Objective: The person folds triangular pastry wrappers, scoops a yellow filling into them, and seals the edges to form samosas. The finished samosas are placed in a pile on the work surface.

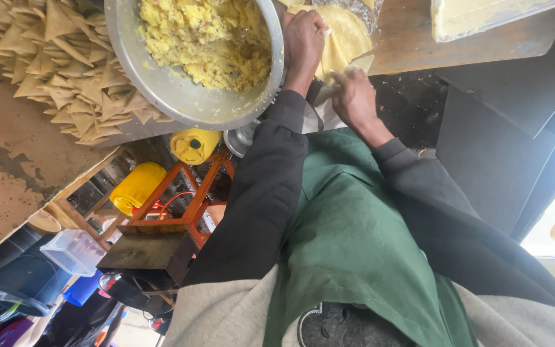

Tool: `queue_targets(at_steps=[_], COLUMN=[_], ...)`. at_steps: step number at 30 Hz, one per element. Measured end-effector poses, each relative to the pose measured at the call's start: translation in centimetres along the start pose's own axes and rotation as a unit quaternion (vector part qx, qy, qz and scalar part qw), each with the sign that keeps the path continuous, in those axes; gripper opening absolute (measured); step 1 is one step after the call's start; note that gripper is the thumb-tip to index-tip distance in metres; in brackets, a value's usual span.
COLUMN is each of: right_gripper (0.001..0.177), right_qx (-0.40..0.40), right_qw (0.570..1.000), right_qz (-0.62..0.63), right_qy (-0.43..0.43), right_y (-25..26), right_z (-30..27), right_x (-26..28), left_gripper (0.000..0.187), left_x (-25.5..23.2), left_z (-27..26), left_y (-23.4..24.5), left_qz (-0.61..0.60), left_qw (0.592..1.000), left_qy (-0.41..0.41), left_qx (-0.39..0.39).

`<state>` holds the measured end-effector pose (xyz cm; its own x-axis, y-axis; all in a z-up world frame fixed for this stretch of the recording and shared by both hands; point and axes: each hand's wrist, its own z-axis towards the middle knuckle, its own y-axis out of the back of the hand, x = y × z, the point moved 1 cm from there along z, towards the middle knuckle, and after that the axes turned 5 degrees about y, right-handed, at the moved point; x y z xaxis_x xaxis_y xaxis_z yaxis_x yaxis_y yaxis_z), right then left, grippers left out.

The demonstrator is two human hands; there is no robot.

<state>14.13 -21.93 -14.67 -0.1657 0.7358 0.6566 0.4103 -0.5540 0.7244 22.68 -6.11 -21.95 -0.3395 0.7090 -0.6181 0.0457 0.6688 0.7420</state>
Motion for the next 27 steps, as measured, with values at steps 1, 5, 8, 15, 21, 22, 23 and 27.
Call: queue_targets(at_steps=[1,5,8,15,21,22,23,27], right_gripper=[0.028,0.040,0.031,0.018,0.040,0.038,0.035,0.031], right_qx=[-0.002,-0.110,-0.087,-0.034,-0.260,-0.265,-0.217,-0.138], right_qw=[1.000,0.993,0.995,0.991,0.951,0.945,0.968,0.974], right_qz=[0.018,0.041,0.013,0.092,-0.155,-0.172,-0.104,0.038], right_qy=[-0.015,-0.027,-0.037,-0.093,0.070,0.084,0.071,0.174], right_y=[0.3,0.7,-1.7,0.1,4.8,4.6,3.8,-0.6], right_z=[0.0,2.3,2.1,2.9,4.9,5.6,6.4,10.1], right_x=[0.1,-1.3,-2.4,-6.2,-4.9,-4.3,-3.8,-2.1], left_gripper=[0.008,0.040,0.047,0.052,0.037,0.037,0.036,0.036], left_x=[0.3,-0.5,-0.2,-1.0,-0.3,-0.4,-0.3,0.1], left_z=[-0.6,-2.7,-6.0,-7.7,-13.6,-14.2,-14.6,-15.3], left_y=[0.0,0.0,-0.1,2.6,3.9,3.7,3.4,2.8], left_qz=[0.011,0.116,0.190,0.112,-0.123,-0.146,-0.152,-0.166], left_qw=[1.000,0.982,0.962,0.980,0.991,0.989,0.987,0.982], left_qy=[0.004,-0.140,-0.198,-0.153,-0.019,-0.011,0.010,0.068], left_qx=[0.007,-0.056,0.009,0.052,0.048,0.035,0.040,0.054])
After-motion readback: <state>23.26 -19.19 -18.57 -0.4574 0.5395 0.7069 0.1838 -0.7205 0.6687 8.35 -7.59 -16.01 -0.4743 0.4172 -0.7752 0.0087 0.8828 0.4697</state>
